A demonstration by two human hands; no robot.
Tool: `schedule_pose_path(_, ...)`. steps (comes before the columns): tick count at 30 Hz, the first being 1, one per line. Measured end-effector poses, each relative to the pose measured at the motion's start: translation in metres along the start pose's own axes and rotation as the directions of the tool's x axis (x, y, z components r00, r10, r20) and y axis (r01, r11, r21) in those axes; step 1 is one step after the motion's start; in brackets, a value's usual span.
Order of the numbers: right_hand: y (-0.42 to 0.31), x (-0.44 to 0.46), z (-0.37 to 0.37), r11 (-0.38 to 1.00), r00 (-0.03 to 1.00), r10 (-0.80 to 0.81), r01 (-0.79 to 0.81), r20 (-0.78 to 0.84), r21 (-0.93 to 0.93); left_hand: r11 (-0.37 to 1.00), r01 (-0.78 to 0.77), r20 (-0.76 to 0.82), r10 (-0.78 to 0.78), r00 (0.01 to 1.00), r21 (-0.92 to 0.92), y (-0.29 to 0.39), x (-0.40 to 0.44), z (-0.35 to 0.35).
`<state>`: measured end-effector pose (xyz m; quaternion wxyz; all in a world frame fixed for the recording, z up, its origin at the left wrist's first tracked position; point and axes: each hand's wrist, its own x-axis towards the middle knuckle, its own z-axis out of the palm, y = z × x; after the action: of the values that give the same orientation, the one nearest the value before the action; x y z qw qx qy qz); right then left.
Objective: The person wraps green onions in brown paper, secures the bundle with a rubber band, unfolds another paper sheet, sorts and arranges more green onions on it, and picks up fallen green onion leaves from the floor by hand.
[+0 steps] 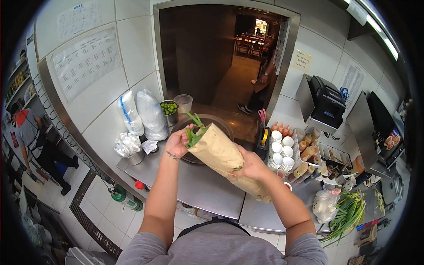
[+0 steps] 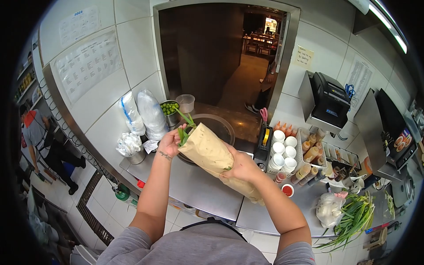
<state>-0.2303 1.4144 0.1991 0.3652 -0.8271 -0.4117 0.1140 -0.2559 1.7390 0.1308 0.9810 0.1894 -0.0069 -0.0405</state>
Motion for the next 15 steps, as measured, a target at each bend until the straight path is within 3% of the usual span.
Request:
schedule_pose_path(2, 0.001, 0.000, 0.003, 1.000, 0.997, 0.011, -0.013, 0.081, 0.021, 0.997, -0.083, -0.286, 0.082, 0.955, 0.009, -0.016, 0.006, 0.001)
schedule_pose_path(3, 0.002, -0.001, 0.005, 1.000, 0.997, 0.008, -0.010, 0.081, 0.025, 0.983, -0.142, -0.110, 0.155, 0.982, 0.115, -0.034, -0.009, 0.011)
schedule_pose_path(4, 0.003, -0.001, 0.005, 0.992, 0.997, -0.037, 0.028, 0.074, 0.123, 0.982, -0.145, -0.108, 0.157, 0.982, 0.118, -0.051, -0.010, 0.006)
schedule_pose_path(6, 0.003, 0.001, 0.003, 0.974, 0.995, -0.084, 0.070, 0.060, 0.214, 0.984, -0.038, 0.171, 0.069, 0.983, -0.175, -0.074, -0.005, -0.005)
schedule_pose_path(8, 0.005, 0.004, 0.004, 0.946, 0.995, -0.037, 0.005, 0.095, 0.324, 0.981, -0.094, 0.124, 0.116, 0.986, -0.171, -0.078, 0.001, -0.013)
schedule_pose_path(10, 0.015, 0.007, 0.006, 0.948, 0.988, -0.011, -0.039, 0.156, 0.317, 0.976, -0.139, 0.066, 0.151, 0.986, -0.165, -0.059, 0.013, -0.028)
schedule_pose_path(11, 0.019, 0.007, 0.008, 0.949, 0.974, 0.008, -0.078, 0.225, 0.305, 0.966, 0.095, 0.435, 0.019, 0.900, -0.239, -0.022, 0.022, -0.043)
schedule_pose_path(12, 0.018, 0.005, 0.010, 0.948, 0.974, 0.015, -0.087, 0.228, 0.306, 0.917, 0.331, 0.747, -0.057, 0.663, -0.223, -0.003, 0.027, -0.052)
schedule_pose_path(13, 0.015, 0.004, 0.011, 0.939, 0.967, 0.031, -0.115, 0.252, 0.325, 0.915, 0.333, 0.745, -0.055, 0.665, -0.229, -0.004, 0.021, -0.046)
schedule_pose_path(14, 0.012, 0.003, 0.012, 0.929, 0.960, 0.045, -0.142, 0.277, 0.342, 0.985, 0.141, 0.513, -0.072, 0.855, -0.096, -0.007, 0.008, -0.029)
schedule_pose_path(15, 0.010, 0.003, 0.012, 0.907, 0.962, 0.037, -0.146, 0.272, 0.394, 0.995, -0.008, 0.242, -0.015, 0.970, 0.097, -0.010, 0.000, -0.016)
